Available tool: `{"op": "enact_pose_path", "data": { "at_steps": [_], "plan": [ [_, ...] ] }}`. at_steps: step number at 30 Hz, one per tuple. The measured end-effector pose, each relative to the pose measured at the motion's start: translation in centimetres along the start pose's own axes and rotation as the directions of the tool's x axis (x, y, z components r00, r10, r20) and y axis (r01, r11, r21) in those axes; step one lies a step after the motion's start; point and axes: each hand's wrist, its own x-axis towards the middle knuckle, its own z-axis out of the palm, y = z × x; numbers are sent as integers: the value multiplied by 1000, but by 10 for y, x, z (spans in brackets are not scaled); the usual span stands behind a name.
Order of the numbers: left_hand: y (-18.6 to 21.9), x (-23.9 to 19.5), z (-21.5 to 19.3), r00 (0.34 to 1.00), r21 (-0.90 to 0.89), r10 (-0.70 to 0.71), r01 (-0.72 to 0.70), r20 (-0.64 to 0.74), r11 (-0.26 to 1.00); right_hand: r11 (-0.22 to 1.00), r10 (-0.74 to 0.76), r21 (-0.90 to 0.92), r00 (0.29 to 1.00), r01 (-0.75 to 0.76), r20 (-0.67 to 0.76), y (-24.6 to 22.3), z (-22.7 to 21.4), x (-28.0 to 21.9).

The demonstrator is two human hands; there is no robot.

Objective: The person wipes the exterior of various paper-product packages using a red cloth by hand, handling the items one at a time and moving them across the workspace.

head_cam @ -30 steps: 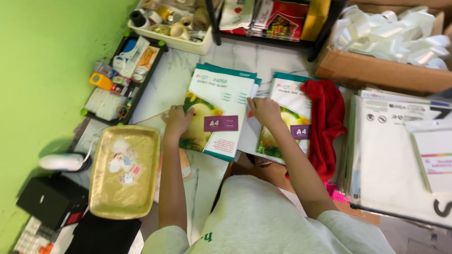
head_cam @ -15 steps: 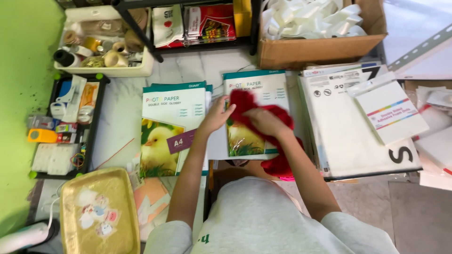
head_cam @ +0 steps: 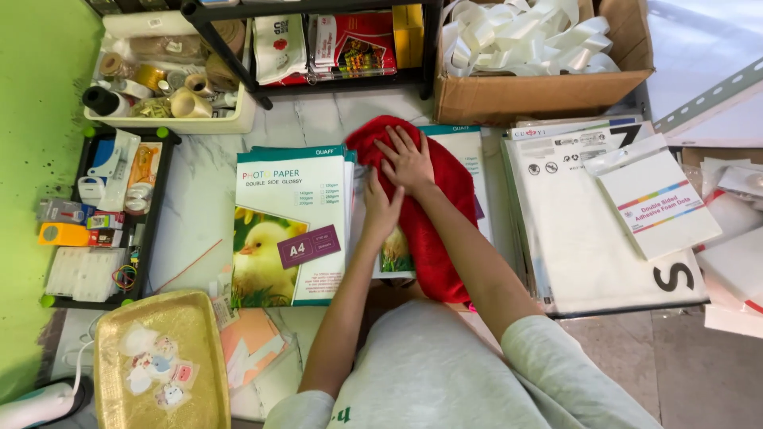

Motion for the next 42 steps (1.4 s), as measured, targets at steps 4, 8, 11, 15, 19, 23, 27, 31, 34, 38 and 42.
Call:
{"op": "enact_pose_path", "data": {
  "at_steps": [4, 8, 11, 15, 19, 23, 27, 31, 34, 38, 42],
  "plan": [
    [6, -21, 5, 999, -42, 17, -15, 43, 999, 992, 123, 32, 992, -123, 25, -4, 0, 13],
    [20, -30, -3, 993, -69, 44, -36, 113, 997, 989, 145, -13, 989, -145, 0, -5, 12, 2],
    [24, -24, -9, 989, -100, 58, -45, 135, 994, 989, 97, -103, 994, -102, -56, -11, 24, -20],
    [32, -29, -13, 983, -81, -1, 16, 184, 997, 965, 6, -260, 995, -31, -96, -19, 30, -66],
    [23, -26, -7, 979, 34, 3, -10, 202, 999, 972, 29, -236, 999, -18, 41, -25, -17, -56],
    [30, -29, -5, 982, 126, 9, -33, 188, 992, 992, 70, -115, 992, -57, 109, -9, -4, -22],
    [22, -30, 11, 988, 245, 77, -108, 131, 963, 994, 102, -40, 992, -99, 79, 3, -3, 9],
    [10, -32, 17, 990, 359, 53, -98, 133, 928, 996, 94, -13, 994, -94, 61, 14, 9, 9],
    [1, -30, 22, 987, 363, 81, -127, 139, 923, 992, 122, 29, 992, -121, -36, 30, -1, -16],
    [-13, -31, 30, 979, 413, 169, -201, 113, 888, 950, 312, 37, 944, -310, -104, 56, -23, -64],
    [-19, -31, 32, 972, 468, 210, -236, 108, 851, 853, 521, 109, 842, -510, -140, 85, -9, -87]
  ]
}}
